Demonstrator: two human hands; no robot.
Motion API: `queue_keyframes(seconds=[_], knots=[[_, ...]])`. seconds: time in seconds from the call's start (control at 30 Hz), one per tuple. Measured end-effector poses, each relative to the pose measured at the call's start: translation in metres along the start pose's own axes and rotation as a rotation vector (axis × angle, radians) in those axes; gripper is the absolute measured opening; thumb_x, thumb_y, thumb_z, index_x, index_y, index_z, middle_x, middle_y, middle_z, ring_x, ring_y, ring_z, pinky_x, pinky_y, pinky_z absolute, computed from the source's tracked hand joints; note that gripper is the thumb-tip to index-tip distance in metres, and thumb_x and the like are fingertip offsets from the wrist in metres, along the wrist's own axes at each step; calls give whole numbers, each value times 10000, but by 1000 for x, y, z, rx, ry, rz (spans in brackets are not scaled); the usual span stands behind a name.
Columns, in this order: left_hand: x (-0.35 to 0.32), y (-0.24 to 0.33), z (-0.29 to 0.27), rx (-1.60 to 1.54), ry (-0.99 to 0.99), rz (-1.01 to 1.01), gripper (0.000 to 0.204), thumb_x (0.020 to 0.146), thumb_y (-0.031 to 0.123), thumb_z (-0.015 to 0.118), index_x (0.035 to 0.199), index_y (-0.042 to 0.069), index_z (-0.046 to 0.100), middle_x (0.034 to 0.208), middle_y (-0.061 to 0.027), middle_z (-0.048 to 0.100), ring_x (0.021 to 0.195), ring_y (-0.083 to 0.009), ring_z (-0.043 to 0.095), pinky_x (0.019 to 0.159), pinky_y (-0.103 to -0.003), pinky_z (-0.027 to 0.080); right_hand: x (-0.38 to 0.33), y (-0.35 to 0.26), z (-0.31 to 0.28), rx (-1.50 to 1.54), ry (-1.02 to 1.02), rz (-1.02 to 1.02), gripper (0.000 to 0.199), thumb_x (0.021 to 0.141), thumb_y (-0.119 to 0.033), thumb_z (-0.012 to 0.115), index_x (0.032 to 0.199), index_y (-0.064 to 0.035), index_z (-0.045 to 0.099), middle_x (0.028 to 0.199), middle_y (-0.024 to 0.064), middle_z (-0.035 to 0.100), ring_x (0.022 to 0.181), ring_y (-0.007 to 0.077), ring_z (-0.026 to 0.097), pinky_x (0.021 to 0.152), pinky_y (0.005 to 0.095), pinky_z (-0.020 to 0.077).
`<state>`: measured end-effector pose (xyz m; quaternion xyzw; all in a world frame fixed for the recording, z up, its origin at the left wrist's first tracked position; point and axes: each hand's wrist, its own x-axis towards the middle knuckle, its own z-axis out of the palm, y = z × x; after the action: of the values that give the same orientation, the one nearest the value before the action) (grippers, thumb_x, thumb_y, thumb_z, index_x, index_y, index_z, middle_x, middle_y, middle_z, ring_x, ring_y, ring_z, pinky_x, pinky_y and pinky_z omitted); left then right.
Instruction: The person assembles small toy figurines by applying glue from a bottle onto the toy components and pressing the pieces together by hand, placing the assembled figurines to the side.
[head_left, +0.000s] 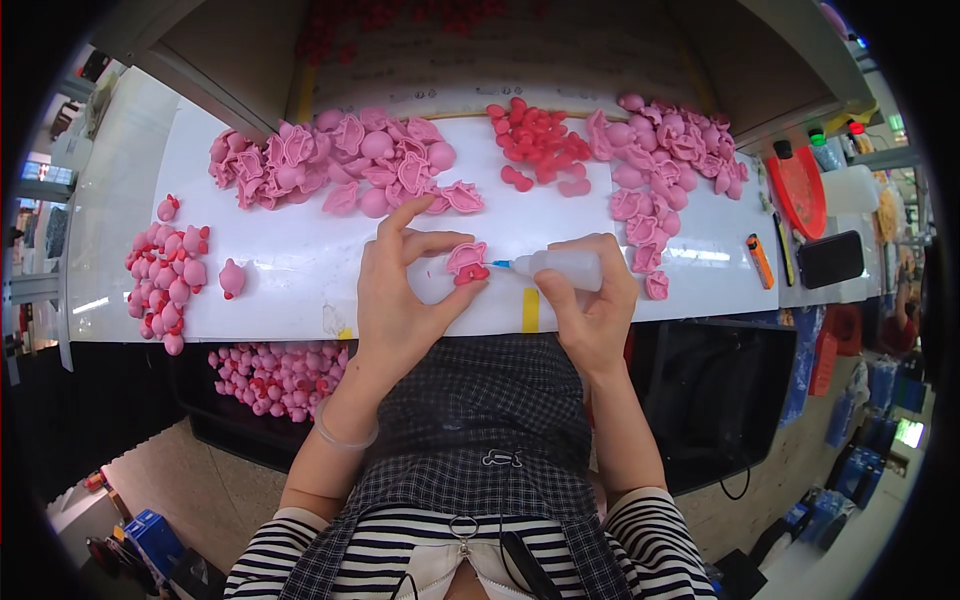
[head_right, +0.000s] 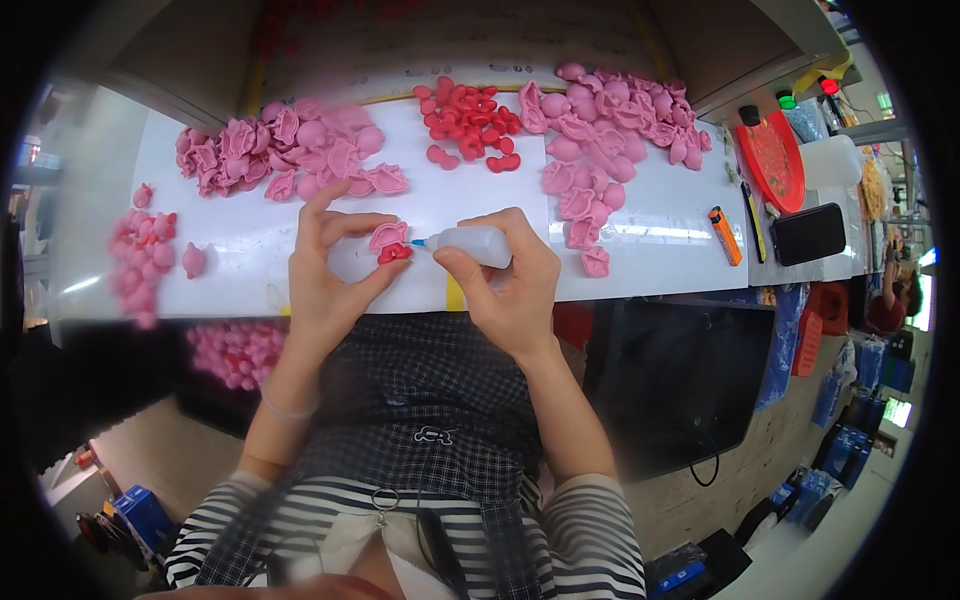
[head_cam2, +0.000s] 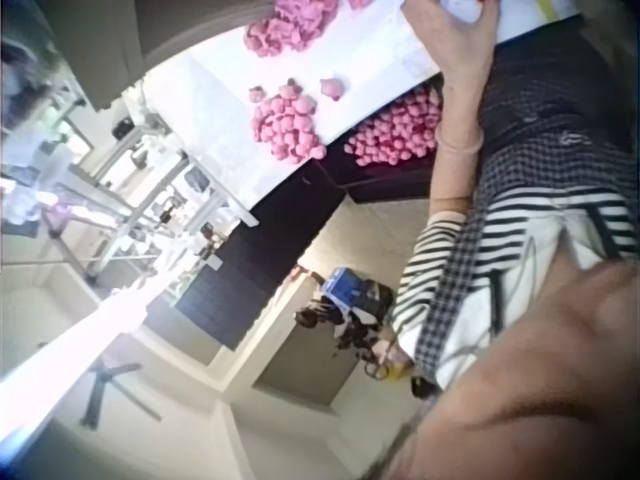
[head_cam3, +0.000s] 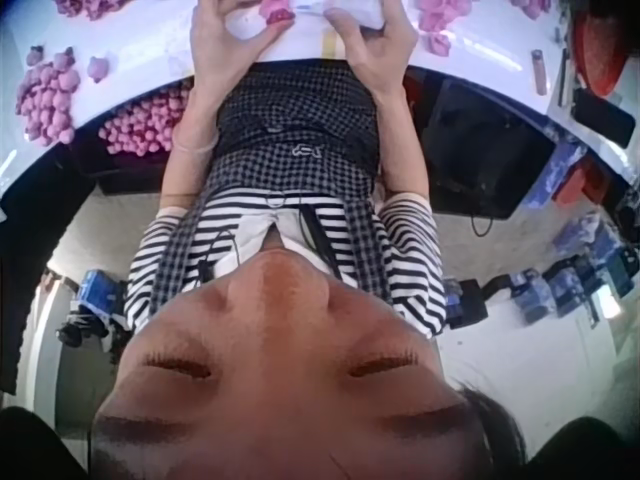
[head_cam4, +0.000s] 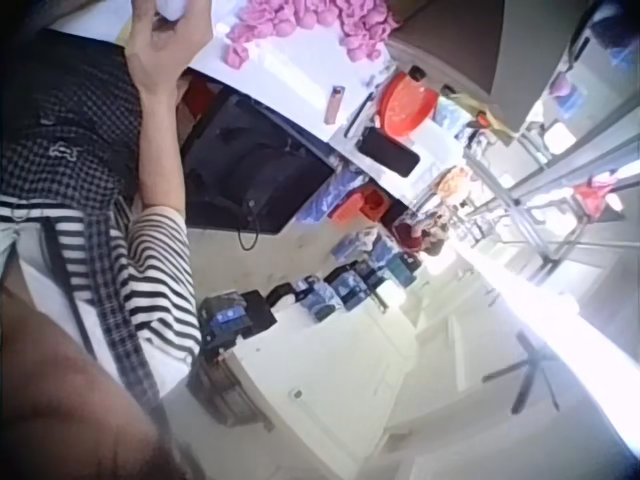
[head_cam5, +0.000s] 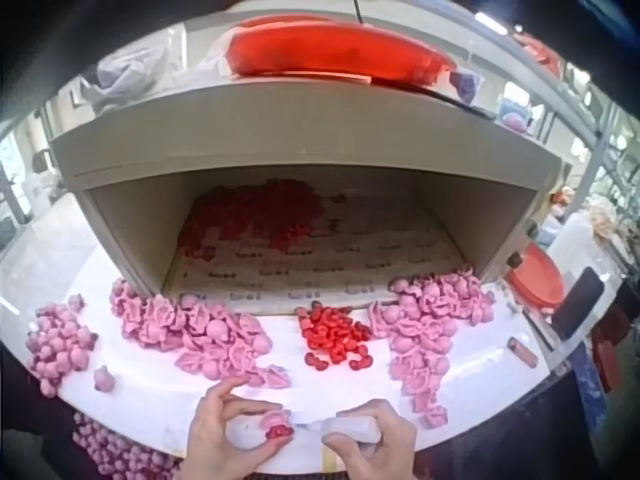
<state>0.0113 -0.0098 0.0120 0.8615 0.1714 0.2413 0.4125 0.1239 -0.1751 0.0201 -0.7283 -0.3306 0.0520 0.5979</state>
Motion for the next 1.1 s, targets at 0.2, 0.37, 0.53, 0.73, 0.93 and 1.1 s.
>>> queue_keyframes(seconds=[0.2, 0.37, 0.53, 0.73, 0.93, 1.1], knots=[[-1, -2, 1, -67, 16, -5, 756, 720, 134, 846, 1354, 58, 442, 1038, -23, 736, 1004, -240, 604, 923, -354, 402, 0, 8, -11, 195, -4, 182, 284, 846, -107, 782, 1016, 9, 587, 879, 71, 652, 824, 99, 626, 637, 232, 490], [-1, -2, 0, -32, 23, 46, 741, 729, 131, 841, 1350, 62, 443, 1052, -29, 736, 996, -248, 608, 926, -358, 395, 30, 9, -40, -133, 12, 37, 238, 852, 28, 640, 1077, -7, 568, 1008, 55, 647, 893, 161, 607, 833, 289, 474], [-2, -4, 2, -30, 44, 49, 734, 727, 118, 840, 1347, 67, 451, 1048, -38, 735, 995, -247, 615, 920, -360, 409, 55, 1, -56, -570, 227, -46, 176, 833, 15, 634, 1006, 2, 658, 950, 122, 684, 904, 228, 656, 850, 301, 485], [-3, -2, 0, -4, 18, 34, 742, 712, 67, 848, 1343, 41, 459, 1079, -68, 716, 997, -209, 630, 935, -331, 468, 85, 7, -44, -861, 89, -80, 260, 813, -94, 729, 1068, -74, 681, 954, 130, 699, 839, 337, 671, 708, 387, 523], [-3, -2, 2, -18, 43, 56, 714, 727, 117, 835, 1339, 60, 471, 1056, -30, 724, 956, -238, 602, 900, -353, 434, 95, 9, -27, -825, 1, 75, 267, 861, -159, 692, 1116, -81, 693, 1010, 138, 717, 878, 268, 695, 799, 376, 517], [-2, -1, -2, 31, 32, 49, 681, 721, 107, 840, 1313, 47, 509, 1092, -44, 705, 975, -230, 605, 914, -345, 450, 45, -2, -22, -367, -54, -31, 261, 855, -101, 716, 1100, -19, 675, 947, 116, 708, 843, 166, 666, 784, 307, 506]])
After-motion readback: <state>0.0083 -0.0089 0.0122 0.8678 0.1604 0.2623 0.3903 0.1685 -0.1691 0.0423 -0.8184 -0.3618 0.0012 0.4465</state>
